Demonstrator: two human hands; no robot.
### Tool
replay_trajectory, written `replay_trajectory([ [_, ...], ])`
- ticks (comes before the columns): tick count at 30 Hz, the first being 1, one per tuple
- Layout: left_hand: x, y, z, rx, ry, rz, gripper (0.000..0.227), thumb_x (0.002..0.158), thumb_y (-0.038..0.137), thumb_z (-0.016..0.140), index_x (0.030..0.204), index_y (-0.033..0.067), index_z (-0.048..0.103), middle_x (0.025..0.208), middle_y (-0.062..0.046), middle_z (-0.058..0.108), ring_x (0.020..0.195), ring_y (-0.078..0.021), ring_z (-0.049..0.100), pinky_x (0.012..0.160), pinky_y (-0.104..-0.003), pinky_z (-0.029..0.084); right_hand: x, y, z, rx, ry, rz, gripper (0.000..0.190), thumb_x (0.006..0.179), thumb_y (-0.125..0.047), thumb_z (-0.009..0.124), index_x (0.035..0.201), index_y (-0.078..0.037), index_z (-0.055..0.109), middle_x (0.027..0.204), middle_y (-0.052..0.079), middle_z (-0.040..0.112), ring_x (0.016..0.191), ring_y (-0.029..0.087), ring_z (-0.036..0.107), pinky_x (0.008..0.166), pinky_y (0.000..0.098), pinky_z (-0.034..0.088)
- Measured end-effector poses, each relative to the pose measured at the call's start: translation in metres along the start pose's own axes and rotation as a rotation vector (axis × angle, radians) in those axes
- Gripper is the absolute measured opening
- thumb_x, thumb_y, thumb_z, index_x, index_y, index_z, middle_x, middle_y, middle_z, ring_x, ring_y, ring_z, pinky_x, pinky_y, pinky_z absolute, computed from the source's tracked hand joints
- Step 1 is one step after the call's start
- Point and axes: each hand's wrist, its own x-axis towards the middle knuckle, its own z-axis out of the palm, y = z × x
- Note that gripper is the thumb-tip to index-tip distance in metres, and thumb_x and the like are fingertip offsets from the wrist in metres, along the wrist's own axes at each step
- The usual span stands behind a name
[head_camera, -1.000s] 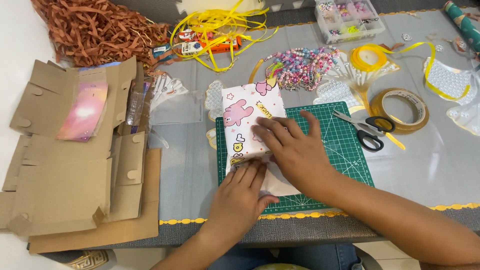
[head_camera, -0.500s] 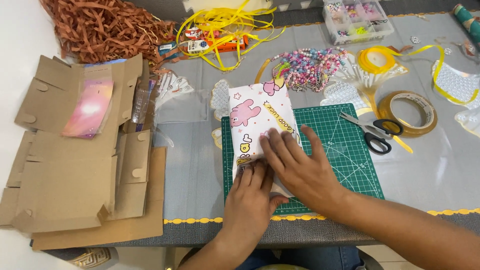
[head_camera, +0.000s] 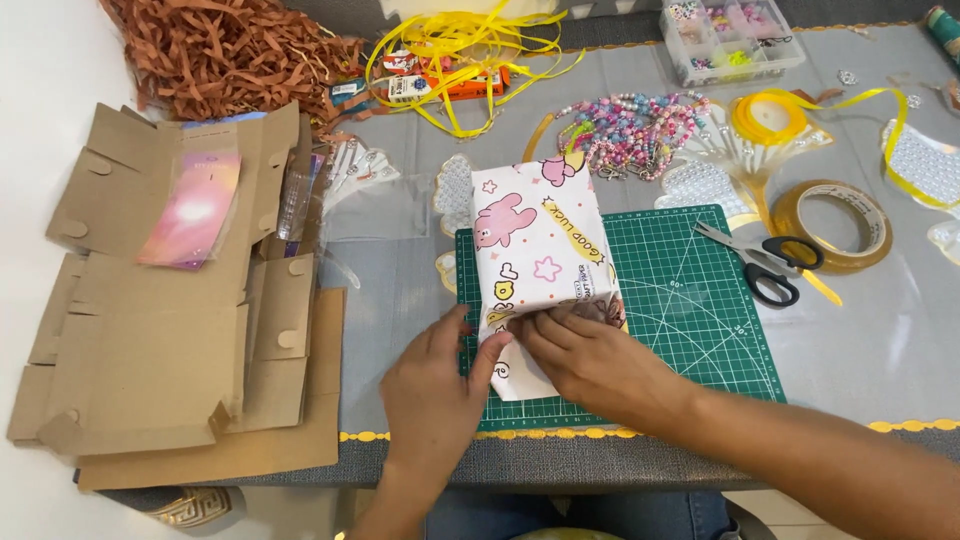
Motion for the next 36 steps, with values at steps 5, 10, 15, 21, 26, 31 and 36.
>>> replay_trajectory([
  [5,0.003,0.009,0.009,0.108,-0.025,0.003,0.035,0.116,0.051,0.069,0.101,0.021,0.078,0.07,0.003,0.074,0.055,-0.021,0.067,0.043,-0.041,0.044,0.001,-0.003,-0.002,0.023,-0.016,0.015,0.079,0.094,-0.019,0.076,0.166,0.006,0.055,0.163,0.023,0.06,0.148,0.039,0.06,0.13,0.0512,0.048],
  [10,-0.002,0.004,0.017,0.134,0.026,0.058,0.025,0.115,0.035,0.075,0.097,0.0186,0.069,0.075,0.0,0.073,0.059,-0.0244,0.066,0.047,-0.043,0.044,0.004,-0.002,-0.003,0.06,-0.009,0.017,0.081,0.095,-0.017,0.073,0.17,0.006,0.051,0.169,0.022,0.057,0.151,0.037,0.059,0.131,0.0491,0.048],
  [15,-0.007,0.007,0.013,0.066,-0.335,-0.28,0.041,0.103,0.038,0.069,0.14,0.0224,0.06,0.08,-0.002,0.08,0.071,-0.0384,0.078,0.059,-0.057,0.056,0.004,-0.001,-0.005,0.068,-0.002,0.027,0.078,0.093,-0.019,0.075,0.166,0.002,0.058,0.17,0.02,0.056,0.15,0.035,0.059,0.126,0.0484,0.05],
  [21,-0.018,0.014,0.011,-0.012,-0.329,-0.259,0.064,0.103,0.031,0.071,0.159,0.0179,0.043,0.078,0.008,0.075,0.062,-0.0277,0.079,0.052,-0.05,0.058,0.006,-0.001,-0.003,0.035,-0.008,0.023,0.076,0.095,-0.018,0.072,0.167,0.002,0.057,0.17,0.021,0.056,0.148,0.035,0.059,0.126,0.048,0.05],
  [26,-0.015,0.015,0.005,-0.042,-0.34,-0.265,0.05,0.105,0.034,0.069,0.15,0.0186,0.051,0.079,0.009,0.076,0.067,-0.0267,0.079,0.054,-0.051,0.057,0.001,0.003,-0.008,0.271,0.085,0.1,0.072,0.098,-0.003,0.071,0.167,0.004,0.054,0.158,0.023,0.064,0.139,0.038,0.066,0.115,0.0523,0.059],
  [31,-0.019,0.01,0.004,-0.045,-0.361,-0.232,0.026,0.112,0.047,0.069,0.102,0.0241,0.062,0.08,0.007,0.08,0.069,-0.0197,0.077,0.057,-0.043,0.054,0.009,0.007,-0.004,0.259,0.103,0.123,0.069,0.107,-0.012,0.06,0.174,-0.001,0.048,0.152,0.017,0.064,0.136,0.035,0.063,0.118,0.0539,0.055],
  [36,-0.024,0.01,0.016,-0.095,-0.224,-0.205,0.017,0.105,0.037,0.075,0.094,0.0261,0.067,0.071,0.013,0.077,0.065,-0.0155,0.076,0.055,-0.041,0.053,0.017,0.003,-0.004,0.436,0.088,0.22,0.065,0.101,-0.007,0.066,0.165,-0.003,0.056,0.144,0.013,0.061,0.126,0.036,0.059,0.106,0.059,0.054],
])
